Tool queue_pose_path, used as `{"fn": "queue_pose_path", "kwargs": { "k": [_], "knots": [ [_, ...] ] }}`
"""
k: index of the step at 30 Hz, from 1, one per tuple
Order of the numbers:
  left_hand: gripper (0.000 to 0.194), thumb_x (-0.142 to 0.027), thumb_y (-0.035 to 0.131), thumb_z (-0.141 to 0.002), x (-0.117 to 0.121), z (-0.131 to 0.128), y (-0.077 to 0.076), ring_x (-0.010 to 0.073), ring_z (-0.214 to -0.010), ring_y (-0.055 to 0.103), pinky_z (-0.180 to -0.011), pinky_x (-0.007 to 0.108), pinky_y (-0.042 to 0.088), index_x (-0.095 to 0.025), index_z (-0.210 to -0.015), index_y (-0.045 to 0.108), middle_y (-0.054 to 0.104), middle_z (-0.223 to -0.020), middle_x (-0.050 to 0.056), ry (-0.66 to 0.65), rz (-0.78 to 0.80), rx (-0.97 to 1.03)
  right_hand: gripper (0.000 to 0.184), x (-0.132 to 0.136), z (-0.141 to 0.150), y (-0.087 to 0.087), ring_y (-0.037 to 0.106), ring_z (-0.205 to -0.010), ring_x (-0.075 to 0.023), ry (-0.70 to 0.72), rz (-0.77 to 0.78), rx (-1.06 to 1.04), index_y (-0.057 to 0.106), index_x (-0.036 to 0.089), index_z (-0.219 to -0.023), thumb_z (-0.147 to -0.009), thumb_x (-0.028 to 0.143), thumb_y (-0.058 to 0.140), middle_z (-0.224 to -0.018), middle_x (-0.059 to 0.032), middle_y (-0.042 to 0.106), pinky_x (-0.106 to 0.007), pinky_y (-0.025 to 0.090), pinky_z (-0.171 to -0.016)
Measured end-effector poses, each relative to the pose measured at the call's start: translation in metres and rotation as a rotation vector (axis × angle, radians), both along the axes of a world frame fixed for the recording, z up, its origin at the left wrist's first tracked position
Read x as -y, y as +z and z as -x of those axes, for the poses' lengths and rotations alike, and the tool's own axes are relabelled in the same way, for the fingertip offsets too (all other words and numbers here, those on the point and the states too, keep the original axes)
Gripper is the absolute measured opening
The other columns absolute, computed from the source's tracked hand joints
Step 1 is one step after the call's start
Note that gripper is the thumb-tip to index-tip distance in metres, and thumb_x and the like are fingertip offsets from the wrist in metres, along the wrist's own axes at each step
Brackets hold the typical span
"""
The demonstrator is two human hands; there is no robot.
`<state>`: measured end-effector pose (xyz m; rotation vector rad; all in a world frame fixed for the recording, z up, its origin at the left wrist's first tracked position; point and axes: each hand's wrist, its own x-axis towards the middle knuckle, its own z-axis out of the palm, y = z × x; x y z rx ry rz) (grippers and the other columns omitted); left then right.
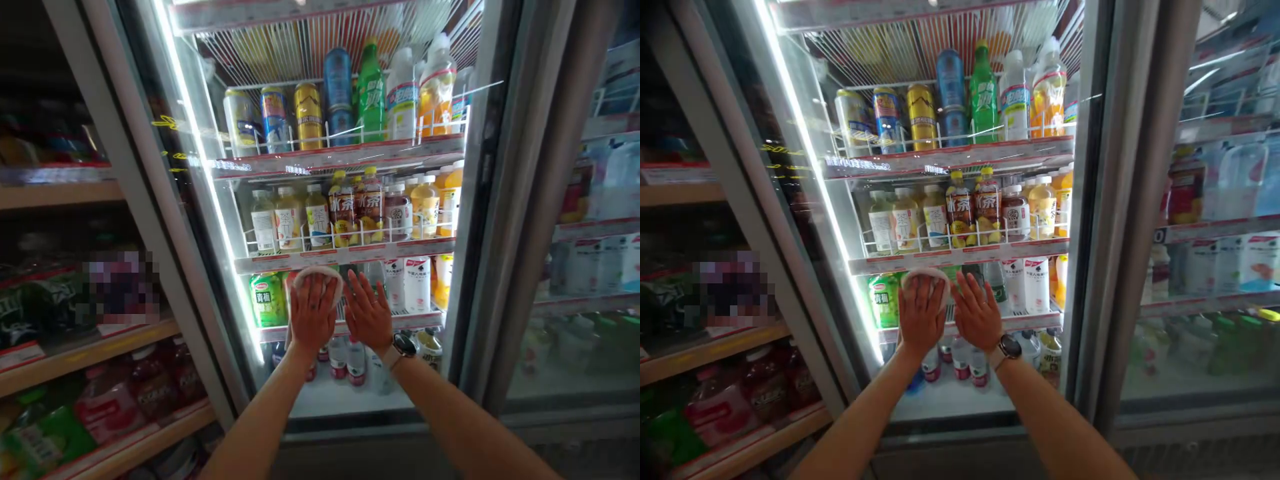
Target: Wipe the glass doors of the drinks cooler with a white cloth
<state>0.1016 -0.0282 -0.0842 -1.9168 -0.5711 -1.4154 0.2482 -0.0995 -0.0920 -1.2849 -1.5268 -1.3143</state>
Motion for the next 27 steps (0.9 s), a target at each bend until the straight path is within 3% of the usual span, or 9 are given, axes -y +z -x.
{"fn": "queue_pose_path", "kwargs": {
  "k": [7, 10, 11, 13, 18, 21, 22, 24, 27],
  "knots": [
    [0.044, -0.031, 0.049, -0.092, 0.003, 0.009, -0.097, 0.0221, -0.148, 0.026, -0.124, 0.047, 0.009, -0.026, -0.135, 0.058, 0.063, -0.134, 0.007, -0.028, 0.036, -0.136, 0.061, -0.003, 0.000, -0.005, 0.035, -0.145, -0.0222, -0.031, -0.013, -0.004, 0.029, 0.019, -0.154, -0.095, 0.022, 0.042, -0.150, -0.0100, 0.047, -0.043, 0.013, -0.124],
    [0.043, -0.030, 0.050, -0.091, 0.003, 0.019, -0.113, 0.0205, -0.148, 0.027, -0.124, 0.045, 0.006, -0.026, -0.133, 0.060, 0.067, -0.129, 0.006, -0.050, 0.047, -0.200, 0.061, -0.002, -0.001, -0.003, 0.037, -0.144, -0.0215, -0.031, -0.020, -0.001, 0.028, 0.019, -0.155, -0.094, 0.020, 0.040, -0.149, -0.0095, 0.049, -0.043, 0.015, -0.123],
    [0.043, -0.030, 0.050, -0.092, 0.003, 0.022, -0.109, 0.0197, -0.147, 0.028, -0.124, 0.044, 0.005, -0.027, -0.134, 0.059, 0.067, -0.128, 0.006, -0.058, 0.048, -0.219, 0.061, -0.001, -0.001, -0.003, 0.037, -0.144, -0.0216, -0.031, -0.022, 0.000, 0.029, 0.019, -0.154, -0.094, 0.021, 0.040, -0.149, -0.0096, 0.049, -0.043, 0.015, -0.123],
    [0.045, -0.031, 0.048, -0.093, 0.003, 0.024, -0.087, 0.0194, -0.146, 0.030, -0.124, 0.044, 0.005, -0.028, -0.137, 0.056, 0.065, -0.132, 0.005, -0.067, 0.047, -0.227, 0.060, -0.001, -0.001, -0.003, 0.036, -0.144, -0.0221, -0.028, -0.017, 0.002, 0.030, 0.019, -0.154, -0.094, 0.022, 0.040, -0.149, -0.0099, 0.049, -0.043, 0.016, -0.123],
    [0.059, -0.035, 0.051, -0.092, 0.003, 0.011, 0.011, 0.0282, -0.149, 0.024, -0.123, 0.051, 0.008, -0.019, -0.148, 0.041, 0.045, -0.151, 0.013, -0.013, 0.045, -0.008, 0.060, -0.001, -0.001, -0.004, 0.035, -0.145, -0.0229, -0.003, -0.025, 0.001, 0.033, 0.017, -0.153, -0.093, 0.022, 0.040, -0.150, -0.0104, 0.048, -0.044, 0.016, -0.123],
    [0.062, -0.034, 0.051, -0.092, 0.001, -0.002, 0.043, 0.0296, -0.150, 0.021, -0.123, 0.051, 0.011, -0.018, -0.150, 0.036, 0.037, -0.156, 0.013, -0.018, 0.027, 0.080, 0.062, -0.001, 0.000, -0.005, 0.035, -0.145, -0.0230, -0.003, -0.019, -0.009, 0.033, 0.019, -0.153, -0.092, 0.020, 0.042, -0.150, -0.0096, 0.047, -0.044, 0.018, -0.122],
    [0.062, -0.034, 0.051, -0.093, 0.001, -0.005, 0.044, 0.0295, -0.150, 0.020, -0.123, 0.052, 0.012, -0.018, -0.151, 0.035, 0.036, -0.156, 0.013, -0.019, 0.014, 0.077, 0.061, -0.001, 0.000, -0.005, 0.035, -0.145, -0.0231, -0.004, -0.015, -0.013, 0.034, 0.019, -0.152, -0.091, 0.020, 0.043, -0.150, -0.0095, 0.047, -0.044, 0.019, -0.122],
    [0.062, -0.032, 0.051, -0.093, 0.001, -0.008, 0.031, 0.0292, -0.150, 0.019, -0.123, 0.052, 0.013, -0.019, -0.151, 0.035, 0.039, -0.155, 0.013, -0.017, -0.003, 0.035, 0.060, -0.002, 0.000, -0.005, 0.036, -0.145, -0.0229, -0.003, -0.018, -0.014, 0.037, 0.019, -0.151, -0.092, 0.021, 0.043, -0.149, -0.0097, 0.048, -0.044, 0.019, -0.122],
    [0.062, -0.031, 0.052, -0.092, 0.002, -0.002, -0.017, 0.0288, -0.150, 0.021, -0.122, 0.051, 0.015, -0.019, -0.150, 0.036, 0.045, -0.151, 0.012, -0.006, 0.025, -0.058, 0.058, -0.001, 0.000, -0.004, 0.036, -0.144, -0.0222, -0.010, -0.033, 0.001, 0.040, 0.017, -0.149, -0.092, 0.021, 0.043, -0.147, -0.0106, 0.051, -0.044, 0.017, -0.122]
  ]
}}
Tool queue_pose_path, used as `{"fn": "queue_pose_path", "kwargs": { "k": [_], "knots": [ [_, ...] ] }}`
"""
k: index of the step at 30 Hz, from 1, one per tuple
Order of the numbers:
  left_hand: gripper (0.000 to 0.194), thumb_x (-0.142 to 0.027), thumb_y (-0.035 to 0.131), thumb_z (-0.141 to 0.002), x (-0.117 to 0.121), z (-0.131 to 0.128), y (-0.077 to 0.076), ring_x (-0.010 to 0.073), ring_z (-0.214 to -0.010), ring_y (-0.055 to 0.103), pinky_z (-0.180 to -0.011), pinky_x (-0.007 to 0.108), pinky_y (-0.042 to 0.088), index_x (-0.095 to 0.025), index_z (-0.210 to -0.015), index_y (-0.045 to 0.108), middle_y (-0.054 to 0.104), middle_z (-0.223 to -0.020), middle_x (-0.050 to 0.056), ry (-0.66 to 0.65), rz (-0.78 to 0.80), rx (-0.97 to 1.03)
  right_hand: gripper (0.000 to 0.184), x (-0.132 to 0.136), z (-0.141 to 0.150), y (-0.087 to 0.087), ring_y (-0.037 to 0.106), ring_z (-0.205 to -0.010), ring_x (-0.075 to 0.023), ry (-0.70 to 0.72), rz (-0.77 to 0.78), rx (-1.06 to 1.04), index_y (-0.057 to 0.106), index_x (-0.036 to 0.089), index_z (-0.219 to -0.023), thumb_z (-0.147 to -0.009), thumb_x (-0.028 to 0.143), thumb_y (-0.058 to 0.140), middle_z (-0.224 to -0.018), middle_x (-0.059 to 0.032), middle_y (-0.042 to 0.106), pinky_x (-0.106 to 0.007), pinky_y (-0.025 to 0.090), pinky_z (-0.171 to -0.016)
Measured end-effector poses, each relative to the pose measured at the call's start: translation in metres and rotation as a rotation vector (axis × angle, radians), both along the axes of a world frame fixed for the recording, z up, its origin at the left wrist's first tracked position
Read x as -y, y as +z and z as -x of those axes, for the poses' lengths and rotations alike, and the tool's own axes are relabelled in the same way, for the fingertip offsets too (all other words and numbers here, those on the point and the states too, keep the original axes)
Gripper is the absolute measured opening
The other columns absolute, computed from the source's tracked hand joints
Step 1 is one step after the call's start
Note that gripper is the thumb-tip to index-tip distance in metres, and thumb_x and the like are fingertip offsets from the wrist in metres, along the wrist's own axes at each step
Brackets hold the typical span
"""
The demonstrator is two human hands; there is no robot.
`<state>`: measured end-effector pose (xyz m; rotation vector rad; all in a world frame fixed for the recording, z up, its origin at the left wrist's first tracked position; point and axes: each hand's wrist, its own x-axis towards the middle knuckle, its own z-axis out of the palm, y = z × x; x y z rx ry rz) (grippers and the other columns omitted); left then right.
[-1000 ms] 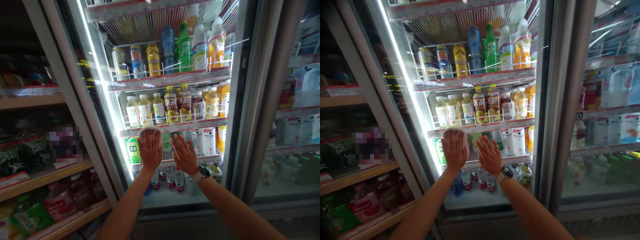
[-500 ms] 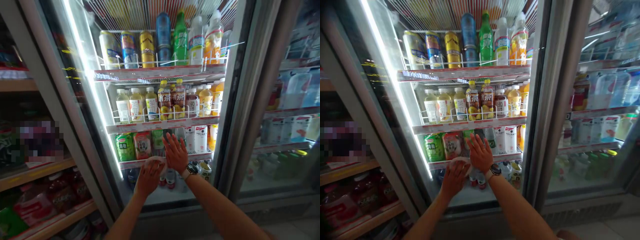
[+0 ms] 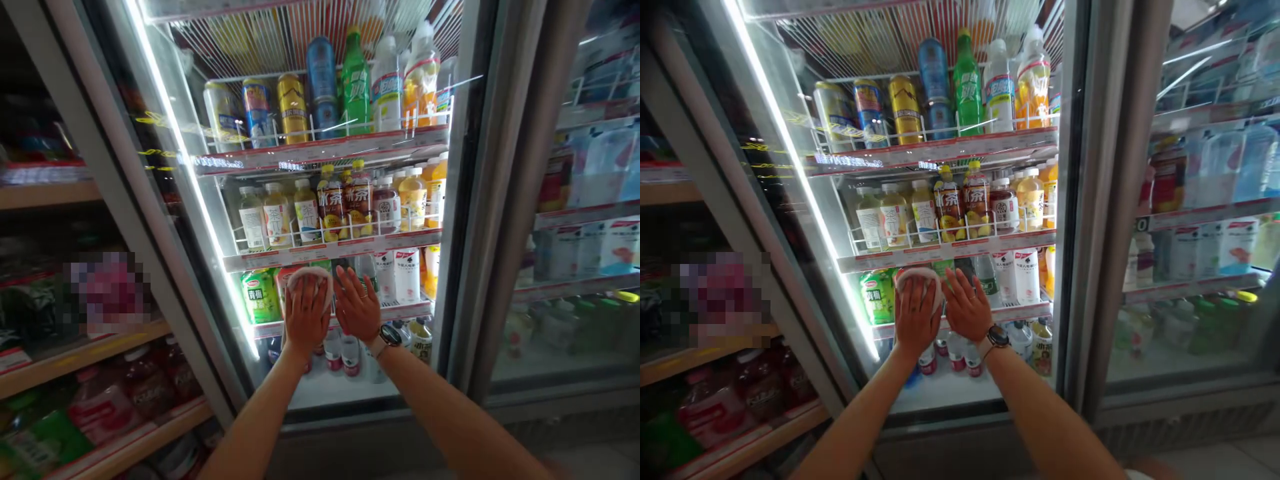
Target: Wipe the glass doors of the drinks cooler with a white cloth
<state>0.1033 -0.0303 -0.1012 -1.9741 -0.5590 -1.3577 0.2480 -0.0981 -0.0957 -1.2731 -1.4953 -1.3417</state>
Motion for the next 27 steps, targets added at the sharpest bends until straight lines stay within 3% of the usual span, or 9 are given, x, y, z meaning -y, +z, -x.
{"fn": "queue_pose_path", "kwargs": {
  "k": [4, 7, 8, 10, 15, 18, 21, 24, 27],
  "knots": [
    [0.056, -0.033, 0.053, -0.091, 0.003, 0.022, -0.077, 0.0268, -0.146, 0.032, -0.123, 0.048, 0.014, -0.023, -0.146, 0.045, 0.056, -0.142, 0.010, 0.005, 0.031, -0.155, 0.057, 0.000, 0.000, 0.001, 0.036, -0.145, -0.0217, -0.014, -0.002, 0.003, 0.042, 0.017, -0.148, -0.091, 0.021, 0.044, -0.146, -0.0108, 0.052, -0.043, 0.014, -0.123],
    [0.052, -0.028, 0.053, -0.090, 0.004, 0.035, -0.105, 0.0234, -0.140, 0.042, -0.123, 0.044, 0.015, -0.029, -0.142, 0.050, 0.062, -0.136, 0.006, 0.061, 0.052, -0.222, 0.057, 0.000, 0.000, 0.000, 0.035, -0.145, -0.0215, -0.007, 0.001, 0.003, 0.043, 0.018, -0.148, -0.091, 0.020, 0.044, -0.147, -0.0098, 0.052, -0.043, 0.015, -0.123],
    [0.051, -0.028, 0.053, -0.091, 0.004, 0.036, -0.103, 0.0225, -0.138, 0.044, -0.123, 0.044, 0.014, -0.031, -0.141, 0.051, 0.064, -0.134, 0.005, 0.067, 0.059, -0.229, 0.057, -0.001, 0.000, 0.000, 0.035, -0.145, -0.0216, -0.005, 0.003, 0.002, 0.043, 0.018, -0.148, -0.090, 0.021, 0.045, -0.147, -0.0096, 0.051, -0.043, 0.015, -0.123],
    [0.050, -0.029, 0.051, -0.092, 0.005, 0.032, -0.084, 0.0221, -0.138, 0.044, -0.123, 0.043, 0.011, -0.031, -0.142, 0.050, 0.064, -0.134, 0.005, 0.055, 0.065, -0.206, 0.058, -0.001, 0.000, -0.001, 0.034, -0.145, -0.0220, -0.005, 0.009, -0.001, 0.042, 0.018, -0.148, -0.090, 0.022, 0.045, -0.148, -0.0095, 0.050, -0.043, 0.015, -0.123],
    [0.061, -0.031, 0.050, -0.092, 0.008, 0.001, 0.011, 0.0285, -0.147, 0.030, -0.123, 0.053, 0.006, -0.022, -0.151, 0.035, 0.045, -0.151, 0.012, 0.039, 0.067, 0.038, 0.057, 0.000, 0.000, 0.000, 0.034, -0.145, -0.0221, -0.012, 0.009, 0.004, 0.043, 0.017, -0.147, -0.091, 0.021, 0.044, -0.147, -0.0103, 0.051, -0.043, 0.014, -0.123],
    [0.063, -0.030, 0.050, -0.093, 0.007, -0.016, 0.044, 0.0290, -0.150, 0.022, -0.123, 0.054, 0.007, -0.021, -0.152, 0.030, 0.037, -0.156, 0.012, 0.020, 0.045, 0.151, 0.052, 0.000, 0.000, 0.001, 0.034, -0.145, -0.0219, -0.003, -0.001, 0.008, 0.048, 0.016, -0.143, -0.091, 0.021, 0.042, -0.146, -0.0105, 0.052, -0.044, 0.014, -0.123],
    [0.065, -0.029, 0.048, -0.094, 0.008, -0.020, 0.032, 0.0271, -0.152, 0.014, -0.123, 0.051, 0.009, -0.018, -0.154, 0.026, 0.036, -0.156, 0.013, 0.004, 0.009, 0.115, 0.048, 0.000, 0.000, 0.001, 0.033, -0.146, -0.0215, -0.008, -0.013, 0.010, 0.054, 0.016, -0.138, -0.092, 0.021, 0.042, -0.145, -0.0101, 0.054, -0.043, 0.015, -0.123],
    [0.065, -0.028, 0.045, -0.095, 0.007, -0.013, -0.011, 0.0254, -0.152, 0.013, -0.123, 0.048, 0.010, -0.015, -0.154, 0.022, 0.044, -0.152, 0.014, -0.001, -0.021, 0.036, 0.048, -0.001, 0.000, 0.000, 0.032, -0.147, -0.0213, -0.007, -0.021, 0.014, 0.054, 0.017, -0.139, -0.092, 0.024, 0.042, -0.145, -0.0097, 0.054, -0.043, 0.013, -0.123],
    [0.063, -0.030, 0.045, -0.095, 0.006, -0.001, -0.061, 0.0268, -0.149, 0.024, -0.123, 0.049, 0.014, -0.019, -0.153, 0.027, 0.053, -0.145, 0.013, 0.011, 0.020, -0.030, 0.051, -0.001, -0.001, 0.000, 0.031, -0.147, -0.0216, -0.009, -0.007, 0.007, 0.051, 0.019, -0.142, -0.092, 0.025, 0.043, -0.146, -0.0091, 0.052, -0.043, 0.012, -0.124]
  ]
}}
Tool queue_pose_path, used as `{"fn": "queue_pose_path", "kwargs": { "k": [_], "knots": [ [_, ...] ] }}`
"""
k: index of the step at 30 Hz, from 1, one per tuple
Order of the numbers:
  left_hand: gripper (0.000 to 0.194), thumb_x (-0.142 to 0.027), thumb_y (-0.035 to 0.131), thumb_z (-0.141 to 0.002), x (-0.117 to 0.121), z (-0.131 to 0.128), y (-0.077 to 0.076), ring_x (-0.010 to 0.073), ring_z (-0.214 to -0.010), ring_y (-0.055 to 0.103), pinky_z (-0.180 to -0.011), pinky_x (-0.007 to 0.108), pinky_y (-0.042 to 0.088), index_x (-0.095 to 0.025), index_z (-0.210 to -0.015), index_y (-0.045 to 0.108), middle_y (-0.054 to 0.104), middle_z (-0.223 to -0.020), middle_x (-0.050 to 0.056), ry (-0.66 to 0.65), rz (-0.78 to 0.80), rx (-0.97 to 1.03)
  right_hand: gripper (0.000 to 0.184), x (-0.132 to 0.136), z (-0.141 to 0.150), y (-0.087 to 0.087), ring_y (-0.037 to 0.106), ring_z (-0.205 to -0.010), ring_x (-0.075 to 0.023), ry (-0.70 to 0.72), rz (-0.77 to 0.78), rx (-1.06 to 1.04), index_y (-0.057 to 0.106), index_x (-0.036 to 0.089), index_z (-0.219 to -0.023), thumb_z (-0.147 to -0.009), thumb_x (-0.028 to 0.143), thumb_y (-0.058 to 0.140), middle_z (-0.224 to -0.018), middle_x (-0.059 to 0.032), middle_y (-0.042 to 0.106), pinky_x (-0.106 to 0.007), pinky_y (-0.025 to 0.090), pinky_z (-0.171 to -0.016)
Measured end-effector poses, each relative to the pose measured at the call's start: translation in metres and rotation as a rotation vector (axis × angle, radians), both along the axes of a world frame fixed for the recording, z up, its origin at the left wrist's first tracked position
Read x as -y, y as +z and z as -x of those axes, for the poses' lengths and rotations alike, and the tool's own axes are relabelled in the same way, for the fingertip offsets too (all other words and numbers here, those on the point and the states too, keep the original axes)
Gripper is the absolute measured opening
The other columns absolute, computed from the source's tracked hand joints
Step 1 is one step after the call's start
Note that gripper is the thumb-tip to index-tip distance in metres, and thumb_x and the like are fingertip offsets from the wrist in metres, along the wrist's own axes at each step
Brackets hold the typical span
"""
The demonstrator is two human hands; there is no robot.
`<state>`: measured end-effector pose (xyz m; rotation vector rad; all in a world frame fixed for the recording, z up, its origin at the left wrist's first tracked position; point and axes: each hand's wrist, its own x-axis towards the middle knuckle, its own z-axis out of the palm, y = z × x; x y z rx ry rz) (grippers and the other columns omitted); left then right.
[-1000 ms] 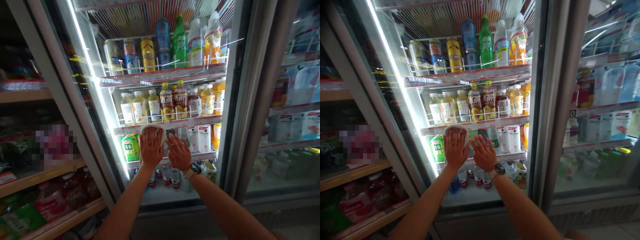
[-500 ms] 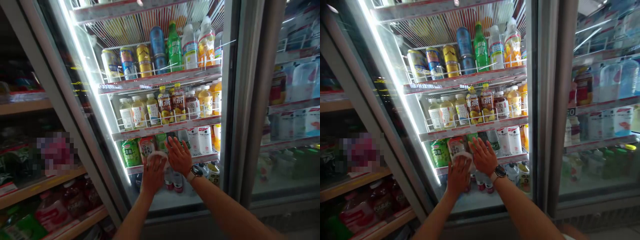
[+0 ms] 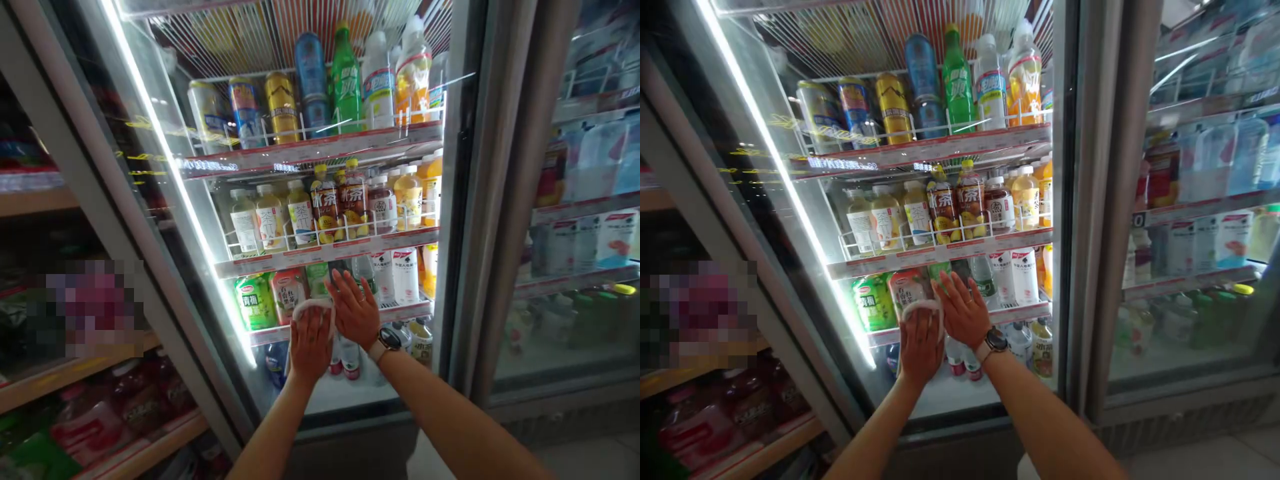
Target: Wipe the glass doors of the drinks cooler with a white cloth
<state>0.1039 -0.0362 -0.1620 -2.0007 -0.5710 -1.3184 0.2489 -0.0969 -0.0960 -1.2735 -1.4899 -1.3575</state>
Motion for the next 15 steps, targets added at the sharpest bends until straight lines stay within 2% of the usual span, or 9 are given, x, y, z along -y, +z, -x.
{"fn": "queue_pose_path", "kwargs": {
  "k": [2, 4, 6, 8, 9, 11, 15],
  "knots": [
    [0.059, -0.033, 0.049, -0.093, 0.000, 0.009, -0.030, 0.0280, -0.143, 0.037, -0.122, 0.049, 0.016, -0.022, -0.150, 0.037, 0.059, -0.138, 0.012, 0.020, 0.037, -0.060, 0.054, 0.000, 0.000, 0.000, 0.032, -0.146, -0.0219, -0.006, 0.011, -0.005, 0.048, 0.019, -0.144, -0.091, 0.023, 0.044, -0.147, -0.0086, 0.051, -0.043, 0.012, -0.123],
    [0.054, -0.034, 0.052, -0.091, 0.001, 0.018, -0.052, 0.0276, -0.136, 0.046, -0.122, 0.048, 0.016, -0.025, -0.144, 0.047, 0.064, -0.133, 0.010, 0.037, 0.072, -0.122, 0.056, 0.001, -0.001, 0.000, 0.032, -0.146, -0.0221, -0.008, 0.023, -0.008, 0.046, 0.020, -0.146, -0.090, 0.022, 0.044, -0.148, -0.0078, 0.050, -0.044, 0.013, -0.123],
    [0.050, -0.034, 0.054, -0.091, 0.002, 0.026, -0.065, 0.0261, -0.131, 0.051, -0.122, 0.047, 0.016, -0.027, -0.140, 0.052, 0.066, -0.129, 0.009, 0.045, 0.096, -0.162, 0.057, 0.000, -0.001, -0.001, 0.033, -0.146, -0.0221, -0.006, 0.032, -0.007, 0.044, 0.021, -0.147, -0.090, 0.021, 0.044, -0.149, -0.0073, 0.050, -0.044, 0.015, -0.123],
    [0.049, -0.032, 0.053, -0.090, 0.001, 0.031, -0.063, 0.0244, -0.131, 0.051, -0.122, 0.045, 0.015, -0.029, -0.139, 0.054, 0.067, -0.127, 0.007, 0.029, 0.092, -0.186, 0.057, -0.001, -0.001, -0.002, 0.033, -0.146, -0.0222, -0.006, 0.038, -0.008, 0.043, 0.021, -0.148, -0.091, 0.021, 0.044, -0.149, -0.0071, 0.050, -0.044, 0.016, -0.122],
    [0.049, -0.031, 0.052, -0.091, 0.001, 0.032, -0.057, 0.0236, -0.132, 0.050, -0.123, 0.044, 0.014, -0.029, -0.139, 0.054, 0.067, -0.127, 0.007, 0.013, 0.077, -0.193, 0.057, -0.002, 0.000, -0.002, 0.033, -0.146, -0.0224, -0.006, 0.036, -0.008, 0.043, 0.021, -0.148, -0.091, 0.022, 0.045, -0.149, -0.0072, 0.050, -0.044, 0.016, -0.122],
    [0.049, -0.030, 0.049, -0.092, -0.001, 0.033, -0.030, 0.0233, -0.137, 0.045, -0.123, 0.043, 0.011, -0.026, -0.141, 0.052, 0.065, -0.131, 0.007, -0.018, 0.044, -0.190, 0.057, -0.002, 0.000, -0.001, 0.033, -0.145, -0.0229, -0.004, 0.029, -0.016, 0.044, 0.021, -0.147, -0.090, 0.023, 0.046, -0.149, -0.0075, 0.050, -0.043, 0.017, -0.122],
    [0.057, -0.026, 0.047, -0.093, -0.002, 0.020, 0.054, 0.0262, -0.147, 0.030, -0.123, 0.048, 0.011, -0.021, -0.149, 0.038, 0.049, -0.148, 0.011, 0.003, 0.031, -0.088, 0.057, 0.011, -0.004, 0.007, 0.035, -0.145, -0.0216, 0.026, 0.100, 0.013, 0.041, 0.021, -0.149, -0.092, 0.022, 0.043, -0.150, -0.0073, 0.048, -0.042, 0.018, -0.122]
  ]
}}
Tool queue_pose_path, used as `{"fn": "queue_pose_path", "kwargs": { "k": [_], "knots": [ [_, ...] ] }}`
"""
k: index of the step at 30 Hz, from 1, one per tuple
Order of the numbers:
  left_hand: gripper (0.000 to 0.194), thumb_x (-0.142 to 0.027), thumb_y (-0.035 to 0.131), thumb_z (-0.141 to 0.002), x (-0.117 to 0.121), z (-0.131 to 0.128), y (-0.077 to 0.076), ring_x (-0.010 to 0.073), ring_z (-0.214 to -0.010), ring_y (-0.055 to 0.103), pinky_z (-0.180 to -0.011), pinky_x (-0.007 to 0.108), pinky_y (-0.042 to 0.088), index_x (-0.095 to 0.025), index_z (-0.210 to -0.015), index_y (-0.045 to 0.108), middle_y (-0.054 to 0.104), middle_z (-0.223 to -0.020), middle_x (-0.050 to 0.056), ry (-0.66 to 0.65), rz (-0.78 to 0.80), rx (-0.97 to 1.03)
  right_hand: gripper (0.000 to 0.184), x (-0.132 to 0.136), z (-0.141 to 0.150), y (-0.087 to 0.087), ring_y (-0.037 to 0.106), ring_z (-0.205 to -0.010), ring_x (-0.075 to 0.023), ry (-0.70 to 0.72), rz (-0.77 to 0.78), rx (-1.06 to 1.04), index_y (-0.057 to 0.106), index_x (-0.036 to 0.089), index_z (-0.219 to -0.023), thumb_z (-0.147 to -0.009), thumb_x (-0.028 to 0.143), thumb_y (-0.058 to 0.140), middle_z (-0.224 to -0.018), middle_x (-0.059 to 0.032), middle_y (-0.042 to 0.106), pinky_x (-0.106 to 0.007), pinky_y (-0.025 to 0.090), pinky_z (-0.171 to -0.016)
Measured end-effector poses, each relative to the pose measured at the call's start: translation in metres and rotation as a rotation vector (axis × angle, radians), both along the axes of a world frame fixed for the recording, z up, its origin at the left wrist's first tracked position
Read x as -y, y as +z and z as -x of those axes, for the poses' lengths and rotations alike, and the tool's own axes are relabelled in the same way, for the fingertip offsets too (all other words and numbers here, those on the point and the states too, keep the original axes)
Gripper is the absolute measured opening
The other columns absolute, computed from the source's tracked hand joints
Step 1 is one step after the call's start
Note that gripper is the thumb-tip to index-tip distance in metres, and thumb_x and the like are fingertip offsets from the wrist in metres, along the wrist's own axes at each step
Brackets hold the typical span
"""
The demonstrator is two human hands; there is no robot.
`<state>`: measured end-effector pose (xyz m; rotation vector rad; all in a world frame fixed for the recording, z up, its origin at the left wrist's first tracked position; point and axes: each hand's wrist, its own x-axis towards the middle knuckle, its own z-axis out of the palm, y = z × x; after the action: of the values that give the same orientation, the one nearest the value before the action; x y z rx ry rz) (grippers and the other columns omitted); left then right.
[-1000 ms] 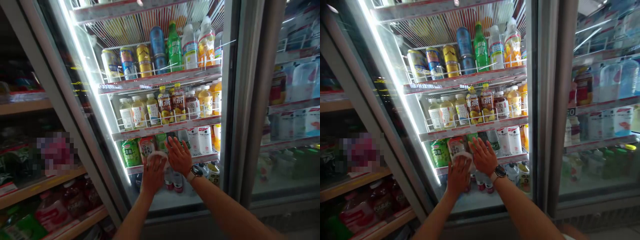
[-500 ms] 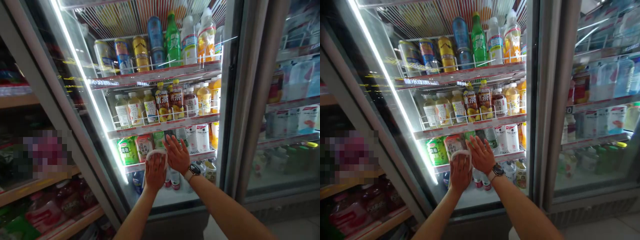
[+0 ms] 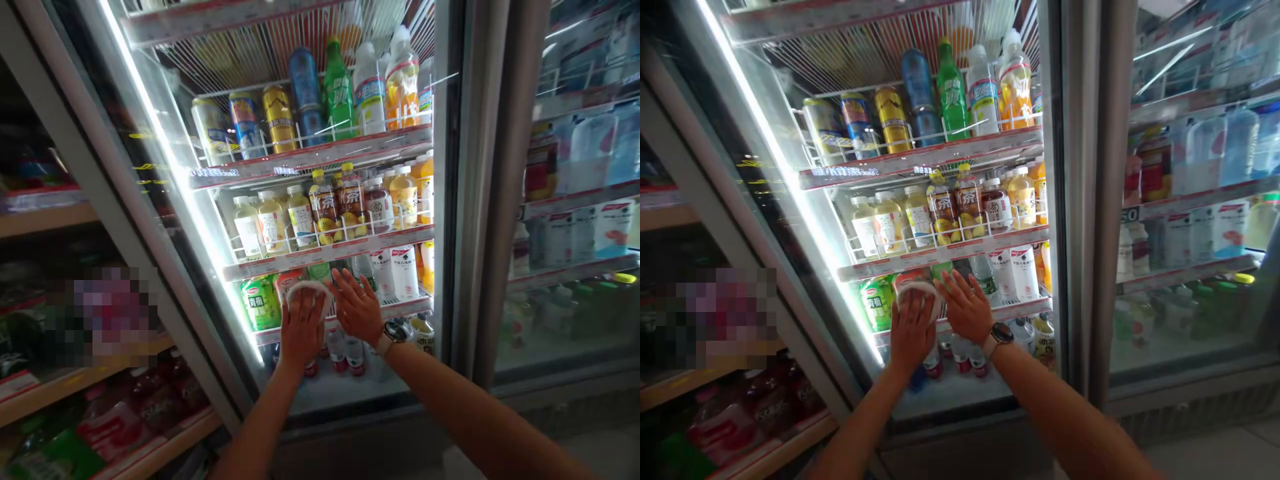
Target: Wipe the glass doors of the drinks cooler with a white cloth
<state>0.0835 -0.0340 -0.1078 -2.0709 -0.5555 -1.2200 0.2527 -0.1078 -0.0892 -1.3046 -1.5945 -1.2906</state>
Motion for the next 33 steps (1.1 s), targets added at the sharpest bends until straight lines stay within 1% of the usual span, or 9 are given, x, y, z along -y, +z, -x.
{"fn": "queue_pose_path", "kwargs": {
  "k": [3, 6, 9, 17, 20, 22, 29, 31, 33],
  "knots": [
    [0.064, -0.027, 0.047, -0.093, 0.004, -0.022, 0.051, 0.0283, -0.150, 0.021, -0.123, 0.052, 0.010, -0.018, -0.153, 0.027, 0.036, -0.156, 0.013, -0.020, -0.014, 0.110, 0.061, 0.018, -0.013, 0.006, 0.032, -0.146, -0.0211, 0.009, 0.050, 0.006, 0.028, 0.020, -0.154, -0.095, 0.021, 0.040, -0.154, -0.0078, 0.043, -0.044, 0.016, -0.123],
    [0.065, -0.029, 0.047, -0.094, 0.011, -0.049, 0.064, 0.0282, -0.150, 0.022, -0.123, 0.052, 0.009, -0.020, -0.155, 0.024, 0.034, -0.157, 0.010, -0.049, -0.018, 0.129, 0.065, 0.031, -0.035, 0.005, 0.028, -0.148, -0.0244, -0.066, -0.013, -0.113, 0.017, 0.018, -0.157, -0.096, 0.022, 0.039, -0.156, -0.0107, 0.038, -0.050, 0.015, -0.122],
    [0.065, -0.029, 0.047, -0.093, 0.019, -0.072, 0.042, 0.0271, -0.147, 0.030, -0.124, 0.051, 0.009, -0.022, -0.154, 0.027, 0.040, -0.154, 0.009, -0.059, -0.024, 0.066, 0.067, 0.032, -0.057, -0.007, 0.029, -0.148, -0.0266, -0.132, -0.028, -0.137, 0.013, 0.016, -0.157, -0.096, 0.022, 0.039, -0.158, -0.0129, 0.035, -0.051, 0.019, -0.121],
    [0.050, -0.027, 0.048, -0.091, 0.024, -0.071, -0.064, 0.0204, -0.139, 0.042, -0.124, 0.042, 0.010, -0.028, -0.141, 0.052, 0.062, -0.137, 0.003, -0.100, -0.042, -0.089, 0.067, 0.024, -0.075, -0.028, 0.035, -0.145, -0.0264, -0.154, -0.050, -0.073, 0.019, 0.015, -0.157, -0.095, 0.025, 0.042, -0.154, -0.0132, 0.042, -0.048, 0.022, -0.120],
    [0.049, -0.027, 0.048, -0.091, 0.023, -0.063, -0.073, 0.0195, -0.140, 0.042, -0.125, 0.042, 0.008, -0.031, -0.140, 0.053, 0.062, -0.136, 0.001, -0.115, -0.045, -0.131, 0.064, 0.024, -0.074, -0.026, 0.035, -0.145, -0.0252, -0.155, -0.053, -0.074, 0.024, 0.016, -0.156, -0.094, 0.025, 0.041, -0.152, -0.0125, 0.044, -0.046, 0.022, -0.121],
    [0.052, -0.028, 0.048, -0.091, 0.022, -0.063, -0.056, 0.0204, -0.142, 0.039, -0.125, 0.044, 0.007, -0.030, -0.143, 0.048, 0.060, -0.139, 0.003, -0.123, -0.051, -0.132, 0.062, 0.025, -0.073, -0.025, 0.035, -0.145, -0.0246, -0.153, -0.062, -0.071, 0.029, 0.014, -0.154, -0.094, 0.024, 0.042, -0.151, -0.0128, 0.046, -0.045, 0.021, -0.121],
    [0.066, -0.029, 0.048, -0.093, 0.029, -0.097, 0.060, 0.0269, -0.148, 0.026, -0.124, 0.052, 0.004, -0.023, -0.155, 0.023, 0.038, -0.156, 0.008, -0.122, -0.016, 0.109, 0.055, 0.024, -0.072, -0.027, 0.035, -0.145, -0.0231, -0.146, -0.066, -0.091, 0.040, 0.015, -0.149, -0.095, 0.025, 0.040, -0.147, -0.0122, 0.051, -0.044, 0.019, -0.122],
    [0.068, -0.027, 0.048, -0.093, 0.031, -0.106, 0.066, 0.0271, -0.148, 0.025, -0.124, 0.052, 0.004, -0.024, -0.155, 0.020, 0.036, -0.157, 0.007, -0.126, -0.015, 0.117, 0.054, 0.023, -0.072, -0.028, 0.035, -0.145, -0.0228, -0.143, -0.067, -0.093, 0.042, 0.015, -0.147, -0.094, 0.025, 0.041, -0.147, -0.0119, 0.051, -0.044, 0.019, -0.122],
    [0.069, -0.026, 0.048, -0.093, 0.034, -0.109, 0.055, 0.0262, -0.148, 0.027, -0.124, 0.051, 0.005, -0.024, -0.155, 0.019, 0.038, -0.156, 0.007, -0.128, -0.029, 0.083, 0.053, 0.023, -0.073, -0.028, 0.033, -0.146, -0.0222, -0.135, -0.083, -0.084, 0.044, 0.014, -0.146, -0.094, 0.025, 0.042, -0.146, -0.0118, 0.052, -0.043, 0.018, -0.123]
  ]
}}
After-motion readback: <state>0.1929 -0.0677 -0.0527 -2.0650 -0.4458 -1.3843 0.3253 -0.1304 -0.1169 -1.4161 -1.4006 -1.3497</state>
